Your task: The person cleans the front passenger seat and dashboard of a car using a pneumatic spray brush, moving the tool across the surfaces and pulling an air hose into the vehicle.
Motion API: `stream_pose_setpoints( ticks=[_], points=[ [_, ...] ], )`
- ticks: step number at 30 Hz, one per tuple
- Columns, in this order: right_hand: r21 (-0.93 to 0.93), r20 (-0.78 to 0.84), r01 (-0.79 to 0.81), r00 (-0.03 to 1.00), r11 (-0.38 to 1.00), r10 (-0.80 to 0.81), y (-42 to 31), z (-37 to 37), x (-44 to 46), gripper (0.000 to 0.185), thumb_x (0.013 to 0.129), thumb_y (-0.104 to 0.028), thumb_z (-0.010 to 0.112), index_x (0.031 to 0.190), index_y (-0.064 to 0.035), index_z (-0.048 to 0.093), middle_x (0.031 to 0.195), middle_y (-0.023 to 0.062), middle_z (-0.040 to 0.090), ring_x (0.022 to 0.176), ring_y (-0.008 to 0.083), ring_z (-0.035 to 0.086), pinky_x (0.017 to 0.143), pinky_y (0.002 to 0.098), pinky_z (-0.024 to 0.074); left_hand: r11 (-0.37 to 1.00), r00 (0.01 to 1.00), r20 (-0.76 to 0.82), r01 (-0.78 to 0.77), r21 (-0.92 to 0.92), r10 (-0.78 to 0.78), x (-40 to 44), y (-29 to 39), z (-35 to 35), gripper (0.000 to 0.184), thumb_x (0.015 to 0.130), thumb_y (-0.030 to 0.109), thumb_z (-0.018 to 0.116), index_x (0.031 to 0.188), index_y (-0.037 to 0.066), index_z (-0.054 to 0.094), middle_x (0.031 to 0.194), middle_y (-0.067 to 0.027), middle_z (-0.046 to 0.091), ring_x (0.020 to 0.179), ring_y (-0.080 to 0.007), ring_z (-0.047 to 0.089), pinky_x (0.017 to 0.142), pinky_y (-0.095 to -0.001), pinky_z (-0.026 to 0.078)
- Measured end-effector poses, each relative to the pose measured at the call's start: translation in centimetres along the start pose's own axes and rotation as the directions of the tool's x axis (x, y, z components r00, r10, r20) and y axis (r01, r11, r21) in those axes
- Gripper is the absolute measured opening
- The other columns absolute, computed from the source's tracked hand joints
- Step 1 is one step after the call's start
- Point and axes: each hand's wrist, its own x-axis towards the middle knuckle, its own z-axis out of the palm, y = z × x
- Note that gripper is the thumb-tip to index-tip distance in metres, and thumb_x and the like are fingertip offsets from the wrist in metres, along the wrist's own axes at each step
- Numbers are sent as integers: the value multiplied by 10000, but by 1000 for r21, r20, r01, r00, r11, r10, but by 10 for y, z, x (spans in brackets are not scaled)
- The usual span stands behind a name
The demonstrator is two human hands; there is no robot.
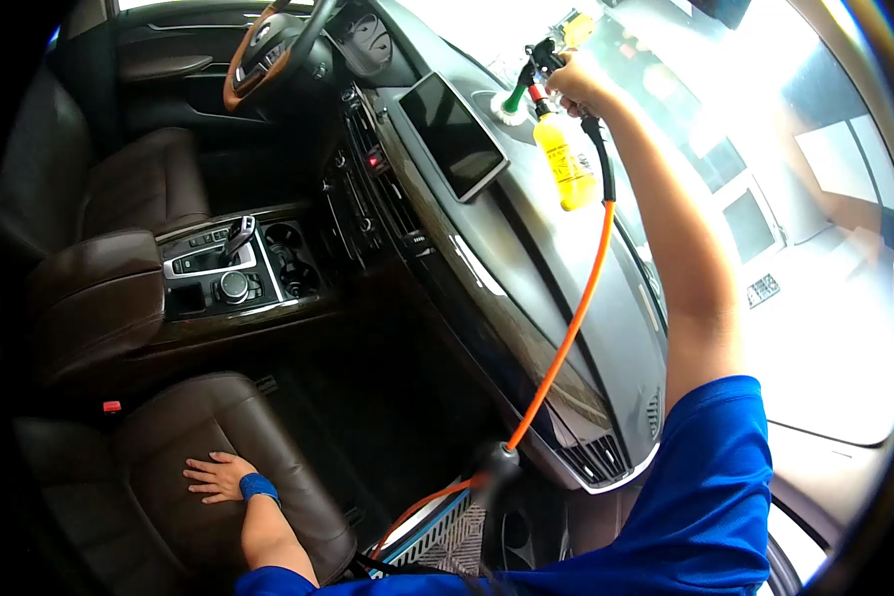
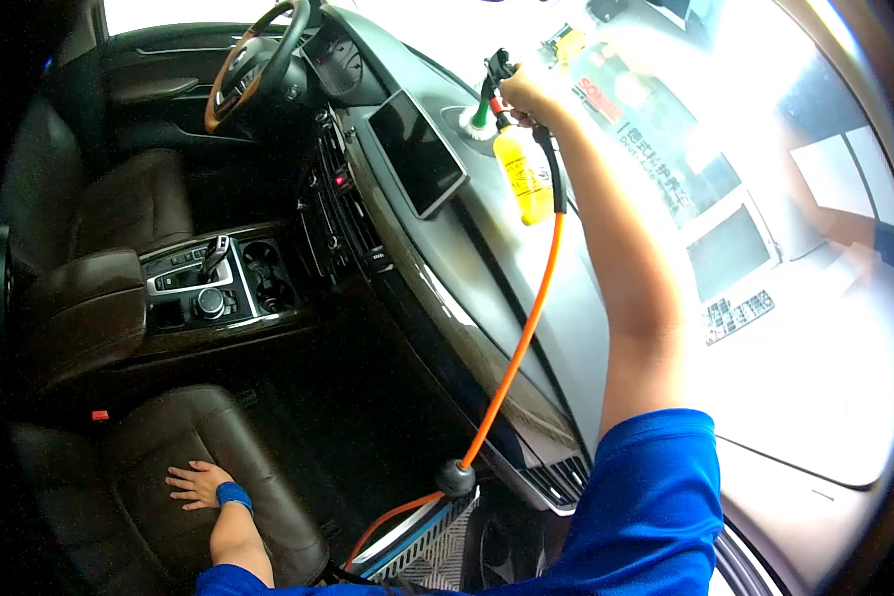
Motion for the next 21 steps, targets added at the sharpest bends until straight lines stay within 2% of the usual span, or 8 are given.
stream_pose_setpoints(
  ticks=[2, 5, 6, 8, 9, 12, 15, 21],
  points=[
    [32, 144, 39, 989, 999, -43, -13, -3, -1, 301, 762, -45, 549, 1058, 6, 531, 585, 81, 547, 445, 148, 520, 388, 309, 447, 1000, 1000, 16, 3, 19, -3, -1, 2, 0, 548, 968, 386, 278, 1466, 159, 263, 1532, -60, 233, 1391, -365, 224, 1071, -599, 194],
    [212, 186, 5, 981, 977, -45, -12, -3, -1, 233, 777, -88, 632, 971, -55, 506, 554, 15, 482, 421, 106, 456, 385, 255, 397, 1000, 1000, -1, -3, 14, 3, -1, 0, 5, 551, 968, 387, 270, 1468, 157, 258, 1534, -65, 227, 1394, -369, 216, 1076, -598, 184],
    [221, 202, -44, 979, 974, -2, -22, -12, -20, 236, 782, -85, 623, 978, -60, 495, 617, 32, 508, 453, 94, 445, 395, 249, 390, 1000, 1000, -9, -6, 13, 6, -1, 0, 6, 552, 967, 386, 268, 1469, 155, 255, 1534, -68, 226, 1393, -374, 215, 1077, -599, 179],
    [312, 240, -32, 970, 950, -46, -3, -15, -11, 240, 788, -88, 615, 985, -58, 482, 718, 59, 540, 501, 84, 442, 408, 245, 387, 1000, 999, -22, -24, 18, 25, 1, -1, 7, 554, 967, 386, 265, 1470, 153, 252, 1534, -72, 226, 1392, -379, 215, 1078, -599, 175],
    [308, 267, -49, 963, 950, -37, -3, -24, -20, 228, 794, -83, 604, 980, -50, 476, 801, 77, 558, 534, 79, 437, 419, 235, 384, 1000, 999, -25, -22, 20, 22, 1, -1, 8, 556, 966, 386, 265, 1470, 151, 252, 1533, -75, 229, 1390, -384, 218, 1078, -600, 173],
    [251, 360, -72, 933, 965, -24, 6, -52, -41, 245, 802, -90, 602, 1010, -49, 479, 883, 60, 622, 495, 43, 407, 398, 200, 352, 999, 998, -49, -39, -2, 38, -1, -1, 10, 556, 965, 389, 266, 1466, 148, 264, 1528, -85, 240, 1384, -392, 229, 1074, -605, 177],
    [236, 415, -79, 909, 969, -27, 18, -81, -68, 245, 821, -111, 594, 1036, -58, 488, 902, 54, 635, 478, 18, 387, 370, 171, 320, 999, 998, -46, -51, 18, 52, 0, -1, 4, 555, 964, 396, 261, 1459, 146, 283, 1524, -93, 248, 1382, -392, 237, 1071, -607, 181],
    [108, 471, -90, 881, 990, 28, 14, -119, -146, 316, 820, -146, 607, 1102, -37, 515, 930, 83, 646, 446, 9, 397, 349, 155, 356, 999, 992, -123, -27, -45, 22, -1, -2, 11, 563, 955, 410, 264, 1450, 145, 305, 1512, -104, 275, 1369, -390, 268, 1071, -602, 182]
  ],
)
